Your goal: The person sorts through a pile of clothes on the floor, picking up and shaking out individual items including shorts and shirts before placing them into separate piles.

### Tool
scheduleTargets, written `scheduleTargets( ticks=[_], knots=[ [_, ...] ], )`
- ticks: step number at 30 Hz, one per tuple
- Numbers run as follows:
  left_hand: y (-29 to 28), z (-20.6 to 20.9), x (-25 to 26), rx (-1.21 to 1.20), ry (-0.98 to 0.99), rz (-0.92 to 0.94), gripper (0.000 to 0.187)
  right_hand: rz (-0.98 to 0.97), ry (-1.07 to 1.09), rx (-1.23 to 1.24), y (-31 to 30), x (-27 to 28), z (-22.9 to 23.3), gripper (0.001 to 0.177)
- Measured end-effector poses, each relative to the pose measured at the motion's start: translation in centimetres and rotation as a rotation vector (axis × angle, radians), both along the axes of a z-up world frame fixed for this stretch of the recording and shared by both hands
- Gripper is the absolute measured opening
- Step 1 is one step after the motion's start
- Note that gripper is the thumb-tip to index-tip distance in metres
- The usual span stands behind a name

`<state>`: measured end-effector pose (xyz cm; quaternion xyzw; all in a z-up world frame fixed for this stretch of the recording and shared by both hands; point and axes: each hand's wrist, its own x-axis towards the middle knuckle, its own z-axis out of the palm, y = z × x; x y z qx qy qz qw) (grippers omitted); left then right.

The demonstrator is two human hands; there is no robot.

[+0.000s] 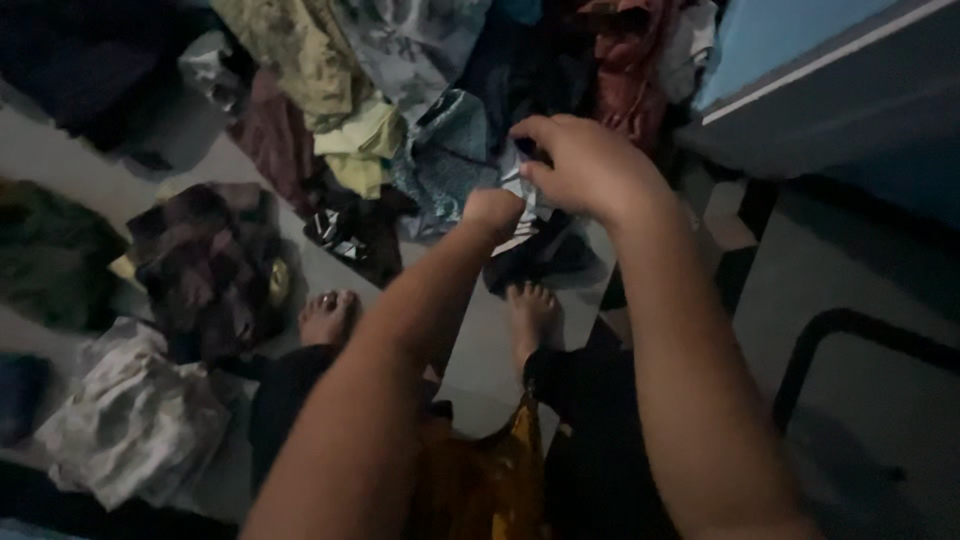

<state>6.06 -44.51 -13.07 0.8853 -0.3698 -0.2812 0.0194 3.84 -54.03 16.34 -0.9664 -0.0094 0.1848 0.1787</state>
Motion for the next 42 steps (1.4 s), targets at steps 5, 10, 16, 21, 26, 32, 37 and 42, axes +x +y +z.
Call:
scheduleTargets(
  ticks=[5, 10, 16, 21, 26, 32, 37, 42],
  knots=[
    [-2.0, -4.4, -0.5, -0.314, -0.123, 0.348, 0.027, -0.066, 0.051, -0.009, -1.3, -0.6, 0.9, 0.050],
    [-2.8, -7.3, 1.6, -0.273, -0.176, 0.294, 0.035, -0.057, 0.162, -0.122, -2.9, -1.0, 1.1, 0.050],
    [-3.6, -11.1, 1.9, -0.235, -0.142, 0.323, 0.028, -0.148, 0.218, -0.086, -3.3, -1.4, 2.2, 0.048],
    [-4.1, -10.8, 1.9, -0.255, -0.212, 0.380, 0.018, -0.128, 0.229, -0.097, -3.0, -1.2, 2.2, 0.049],
    [-3.9, -5.4, 2.4, -0.362, -0.203, 0.536, 0.032, -0.065, 0.139, -0.076, -4.0, -0.8, 0.9, 0.052],
    [-3.1, 9.2, 0.8, -0.867, -0.227, 0.765, 0.014, -0.088, 0.121, 0.018, -5.4, 0.9, -1.0, 0.052],
    [2.0, 22.8, -1.7, -1.126, -0.224, 0.827, 0.015, 0.146, -0.354, 0.294, -3.6, 0.1, -0.3, 0.030],
    [7.0, 29.6, -3.1, -1.267, -0.158, 0.795, 0.020, 0.210, -0.430, 0.168, -2.2, 0.1, -0.4, 0.014]
  ],
)
